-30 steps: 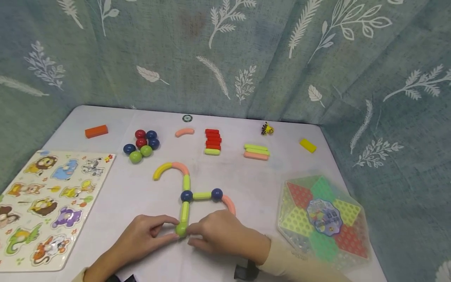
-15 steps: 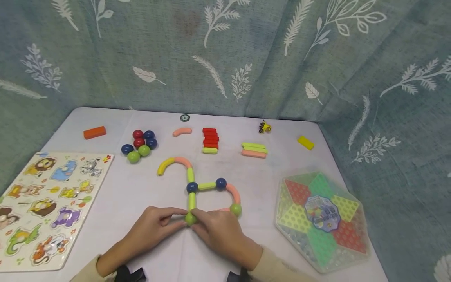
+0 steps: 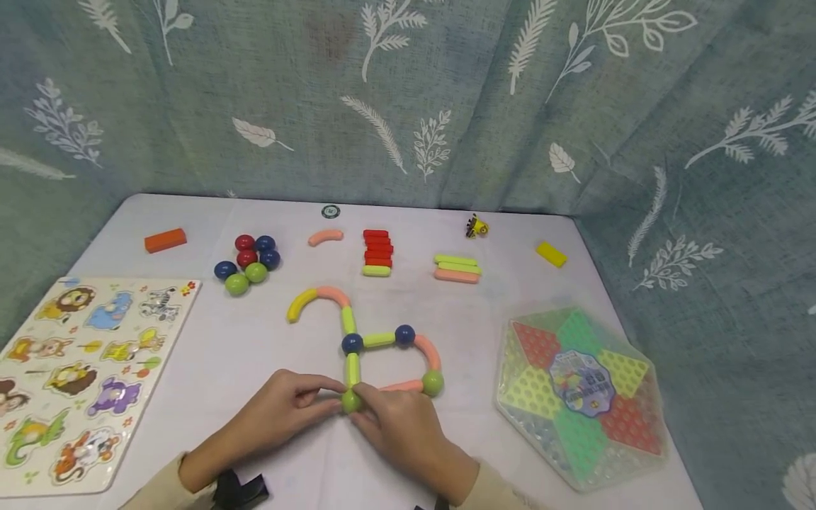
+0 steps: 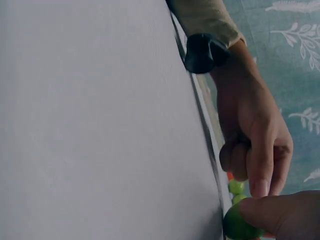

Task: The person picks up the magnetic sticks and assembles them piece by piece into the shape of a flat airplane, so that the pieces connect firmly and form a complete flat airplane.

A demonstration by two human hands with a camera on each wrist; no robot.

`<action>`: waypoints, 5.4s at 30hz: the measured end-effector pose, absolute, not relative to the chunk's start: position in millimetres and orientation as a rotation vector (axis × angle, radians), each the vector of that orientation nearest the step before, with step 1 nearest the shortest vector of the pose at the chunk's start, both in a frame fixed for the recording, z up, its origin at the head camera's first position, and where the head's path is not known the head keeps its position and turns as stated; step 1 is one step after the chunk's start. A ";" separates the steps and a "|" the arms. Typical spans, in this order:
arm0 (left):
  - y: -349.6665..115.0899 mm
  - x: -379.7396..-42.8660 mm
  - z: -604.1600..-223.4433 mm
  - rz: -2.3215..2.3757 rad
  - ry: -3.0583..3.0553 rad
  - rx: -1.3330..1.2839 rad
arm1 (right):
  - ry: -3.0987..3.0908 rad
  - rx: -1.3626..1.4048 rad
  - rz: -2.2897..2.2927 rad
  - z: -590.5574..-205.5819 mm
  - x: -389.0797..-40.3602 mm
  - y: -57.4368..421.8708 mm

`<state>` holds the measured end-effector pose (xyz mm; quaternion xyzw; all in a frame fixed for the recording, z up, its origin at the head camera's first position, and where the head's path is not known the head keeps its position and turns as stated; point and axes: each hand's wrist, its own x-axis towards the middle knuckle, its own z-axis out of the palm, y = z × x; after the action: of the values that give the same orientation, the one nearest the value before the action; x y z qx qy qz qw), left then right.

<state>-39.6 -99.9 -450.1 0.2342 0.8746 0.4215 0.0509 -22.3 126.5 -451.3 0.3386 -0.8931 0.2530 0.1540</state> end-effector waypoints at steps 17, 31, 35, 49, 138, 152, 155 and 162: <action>-86.7 -70.4 -445.8 1.311 2.726 0.366 | -2.564 0.920 0.781 -451.6 -14.7 130.3; -76.1 -97.8 -451.6 1.303 2.744 0.502 | -2.506 0.919 0.631 -452.4 -13.5 136.1; -72.5 -112.9 -439.8 1.155 2.884 0.562 | -2.495 0.924 0.624 -451.7 -14.9 136.2; -63.9 -225.2 -412.5 0.648 3.147 0.666 | -2.549 0.910 0.656 -448.9 -17.8 138.8; -224.4 -142.3 -428.4 0.843 3.442 -0.136 | -2.717 1.530 0.901 -377.3 -164.9 100.1; -227.5 -139.3 -435.5 0.815 3.306 -0.151 | -3.017 1.704 0.402 -392.8 -223.8 42.4; -224.8 -132.2 -436.4 0.858 3.270 -0.133 | -3.026 1.716 0.389 -394.9 -226.1 41.3; -209.2 -113.1 -437.2 0.916 3.181 -0.013 | -2.999 1.731 0.309 -396.5 -230.2 39.1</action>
<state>-113.1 -209.2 -437.2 -0.0039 0.9575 0.2758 -0.0843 -230.2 39.1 -396.5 0.4910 -0.8505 0.0877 -0.1669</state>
